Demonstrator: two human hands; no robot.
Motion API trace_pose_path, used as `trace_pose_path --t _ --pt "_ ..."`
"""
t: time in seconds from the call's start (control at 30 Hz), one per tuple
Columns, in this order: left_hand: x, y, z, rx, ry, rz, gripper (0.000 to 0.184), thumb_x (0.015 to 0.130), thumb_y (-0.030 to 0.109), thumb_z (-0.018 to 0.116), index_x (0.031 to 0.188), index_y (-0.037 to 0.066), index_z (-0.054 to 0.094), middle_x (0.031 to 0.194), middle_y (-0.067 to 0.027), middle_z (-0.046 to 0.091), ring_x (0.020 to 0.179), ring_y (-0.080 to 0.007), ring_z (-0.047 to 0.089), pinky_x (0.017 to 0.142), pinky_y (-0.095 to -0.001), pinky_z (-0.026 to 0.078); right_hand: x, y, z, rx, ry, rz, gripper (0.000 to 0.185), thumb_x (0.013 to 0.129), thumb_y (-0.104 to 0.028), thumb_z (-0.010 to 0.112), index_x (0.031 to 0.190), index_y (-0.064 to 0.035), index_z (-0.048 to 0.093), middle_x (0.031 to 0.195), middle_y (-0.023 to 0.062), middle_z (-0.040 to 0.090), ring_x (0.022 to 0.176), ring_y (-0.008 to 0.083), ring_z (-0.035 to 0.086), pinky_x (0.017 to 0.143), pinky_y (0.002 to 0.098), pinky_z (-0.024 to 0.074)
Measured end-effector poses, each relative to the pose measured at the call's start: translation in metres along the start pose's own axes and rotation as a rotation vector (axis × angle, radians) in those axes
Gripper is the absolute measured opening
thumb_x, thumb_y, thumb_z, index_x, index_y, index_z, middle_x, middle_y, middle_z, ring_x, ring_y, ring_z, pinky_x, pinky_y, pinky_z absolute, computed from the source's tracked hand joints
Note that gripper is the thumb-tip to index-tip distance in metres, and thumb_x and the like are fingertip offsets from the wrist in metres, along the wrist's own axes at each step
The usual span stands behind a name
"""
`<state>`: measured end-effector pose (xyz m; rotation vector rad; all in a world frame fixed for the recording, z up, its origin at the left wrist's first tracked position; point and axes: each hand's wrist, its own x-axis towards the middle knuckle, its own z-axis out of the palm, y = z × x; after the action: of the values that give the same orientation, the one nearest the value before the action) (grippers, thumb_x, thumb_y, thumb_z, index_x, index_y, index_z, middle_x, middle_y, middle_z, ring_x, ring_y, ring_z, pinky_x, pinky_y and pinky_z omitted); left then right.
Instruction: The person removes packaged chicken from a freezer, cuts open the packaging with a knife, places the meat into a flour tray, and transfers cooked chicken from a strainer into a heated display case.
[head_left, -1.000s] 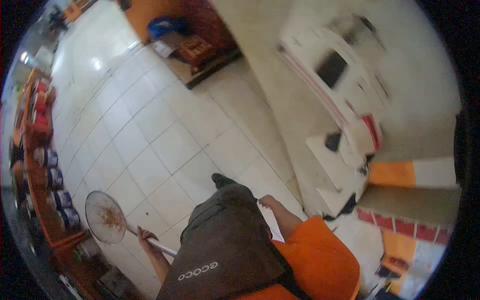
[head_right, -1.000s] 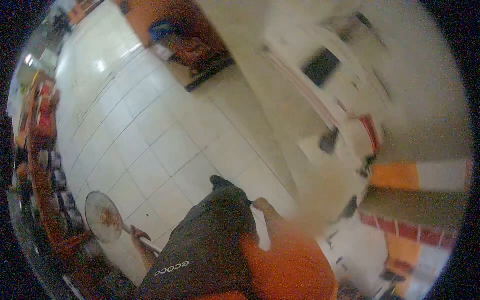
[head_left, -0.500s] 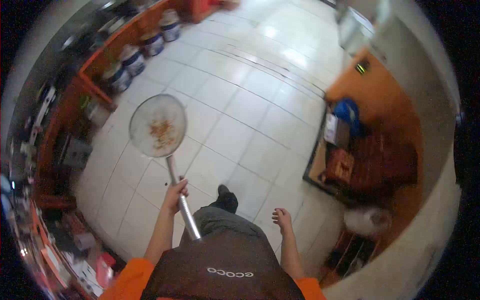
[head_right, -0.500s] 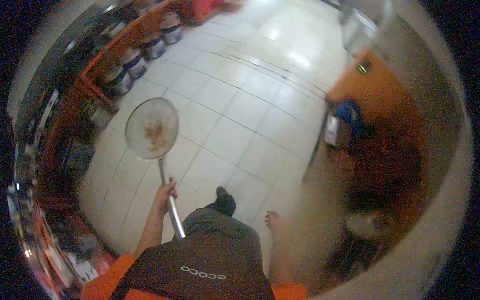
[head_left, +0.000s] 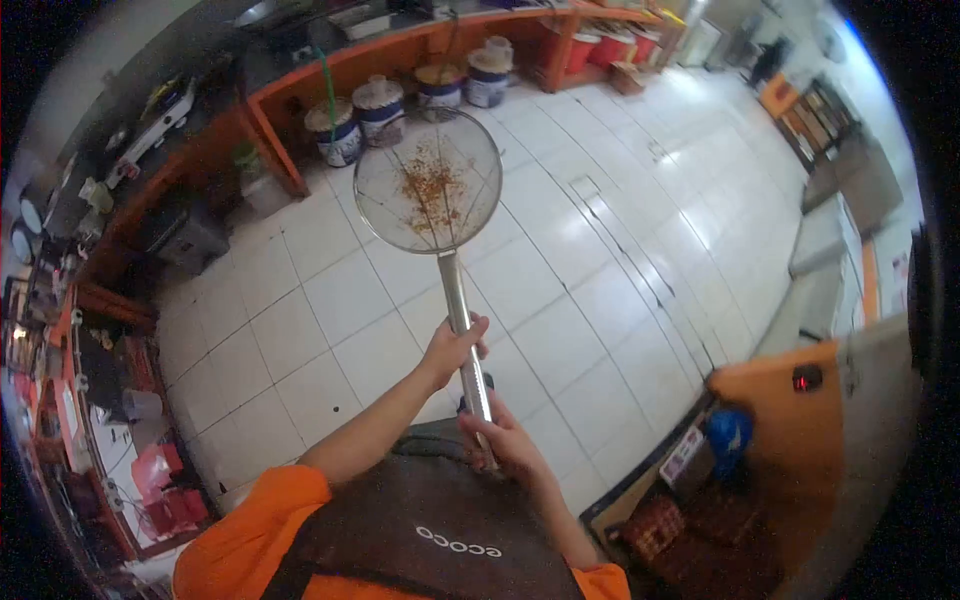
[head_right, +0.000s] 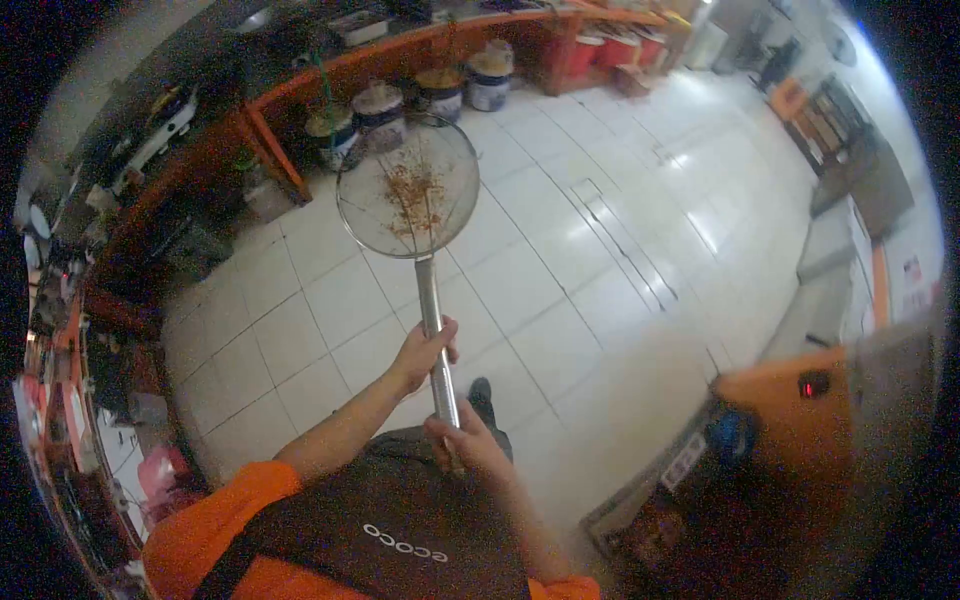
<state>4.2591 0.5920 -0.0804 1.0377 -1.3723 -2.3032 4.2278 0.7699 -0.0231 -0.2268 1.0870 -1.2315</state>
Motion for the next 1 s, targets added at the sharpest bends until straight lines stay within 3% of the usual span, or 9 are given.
trace_pose_path --t 0.13,0.17,0.23,0.37,0.5,0.6,0.73,0.8,1.0 --pt "0.104 0.043 -0.04 0.166 -0.019 0.035 0.056 0.094 0.045 0.061 0.13 0.006 0.042 0.106 -0.0104 0.062 0.096 -0.0187 0.062 0.081 -0.0353 0.052 0.088 -0.096 -0.033 0.046 0.034 0.056 0.042 0.094 -0.013 0.056 0.132 -0.0104 0.038 0.078 0.0037 0.052 0.041 0.0095 0.042 0.034 0.024 0.0344" --pt "0.133 0.072 -0.057 0.197 0.018 -0.023 0.072 0.094 0.045 0.06 0.146 0.006 0.028 0.122 -0.0139 0.058 0.107 -0.0217 0.058 0.089 -0.0399 0.05 0.127 -0.131 -0.04 0.053 0.043 0.076 0.041 0.093 -0.012 0.056 0.13 -0.0113 0.039 0.076 0.0029 0.051 0.04 0.0087 0.04 0.034 0.0236 0.032" --pt "0.153 0.046 -0.109 0.187 0.197 -0.005 0.072 0.095 0.04 0.06 0.149 0.008 0.024 0.122 -0.0154 0.059 0.11 -0.022 0.059 0.092 -0.0358 0.048 0.165 -0.153 -0.049 0.054 0.034 0.099 0.037 0.092 -0.009 0.056 0.127 -0.0125 0.041 0.075 0.0022 0.048 0.04 0.0078 0.037 0.033 0.0232 0.0292" --pt "0.174 -0.011 -0.225 0.788 0.399 0.08 0.044 0.097 0.033 0.052 0.126 0.0 0.056 0.114 -0.0166 0.065 0.115 -0.0359 0.056 0.107 -0.0434 0.036 0.287 -0.217 -0.064 0.046 0.029 0.128 0.028 0.091 -0.006 0.055 0.116 -0.0125 0.044 0.077 0.0028 0.048 0.041 0.0076 0.036 0.033 0.0234 0.0284" --pt "0.16 -0.223 -0.332 0.541 0.754 -0.326 0.06 0.091 0.032 0.062 0.132 -0.006 0.041 0.12 -0.0251 0.059 0.116 -0.0354 0.055 0.101 -0.0439 0.041 0.401 -0.295 -0.051 -0.075 0.054 0.069 0.019 0.088 -0.003 0.055 0.102 -0.0098 0.044 0.072 0.0033 0.047 0.041 0.0095 0.038 0.033 0.0253 0.0299" --pt "0.147 -0.215 -0.34 0.291 0.946 -0.806 0.07 0.083 0.032 0.071 0.133 -0.006 0.039 0.121 -0.0264 0.058 0.112 -0.0358 0.058 0.095 -0.0431 0.047 0.499 -0.356 -0.026 -0.069 0.114 -0.014 0.015 0.086 -0.003 0.054 0.098 -0.0083 0.046 0.063 0.0033 0.044 0.04 0.0118 0.041 0.033 0.0271 0.0318" --pt "0.157 -0.198 -0.384 0.291 0.941 -0.735 0.069 0.082 0.028 0.07 0.135 -0.002 0.037 0.111 -0.0219 0.062 0.094 -0.0314 0.064 0.077 -0.0387 0.054 0.623 -0.442 -0.001 -0.261 0.125 -0.159 0.02 0.092 -0.012 0.055 0.107 -0.0089 0.043 0.078 0.0045 0.05 0.048 0.0118 0.048 0.036 0.0265 0.038" --pt "0.198 -0.177 -0.417 0.247 0.842 -0.651 0.066 0.083 0.024 0.068 0.136 0.0 0.037 0.104 -0.0191 0.063 0.083 -0.0265 0.065 0.065 -0.0357 0.055 0.685 -0.496 0.011 -0.264 0.078 -0.28 0.02 0.091 -0.009 0.053 0.11 -0.0096 0.046 0.068 0.0047 0.049 0.041 0.0121 0.043 0.033 0.0279 0.0361" --pt "0.342 0.001 -0.438 -0.14 1.185 -0.265 0.058 0.085 0.012 0.063 0.136 0.004 0.037 0.094 -0.0147 0.063 0.075 -0.0178 0.064 0.058 -0.0299 0.052 0.856 -0.636 0.02 -0.731 0.276 -0.552 0.051 0.093 -0.012 0.054 0.141 -0.0082 0.035 0.061 0.0008 0.045 0.04 0.0097 0.043 0.032 0.0263 0.0349"
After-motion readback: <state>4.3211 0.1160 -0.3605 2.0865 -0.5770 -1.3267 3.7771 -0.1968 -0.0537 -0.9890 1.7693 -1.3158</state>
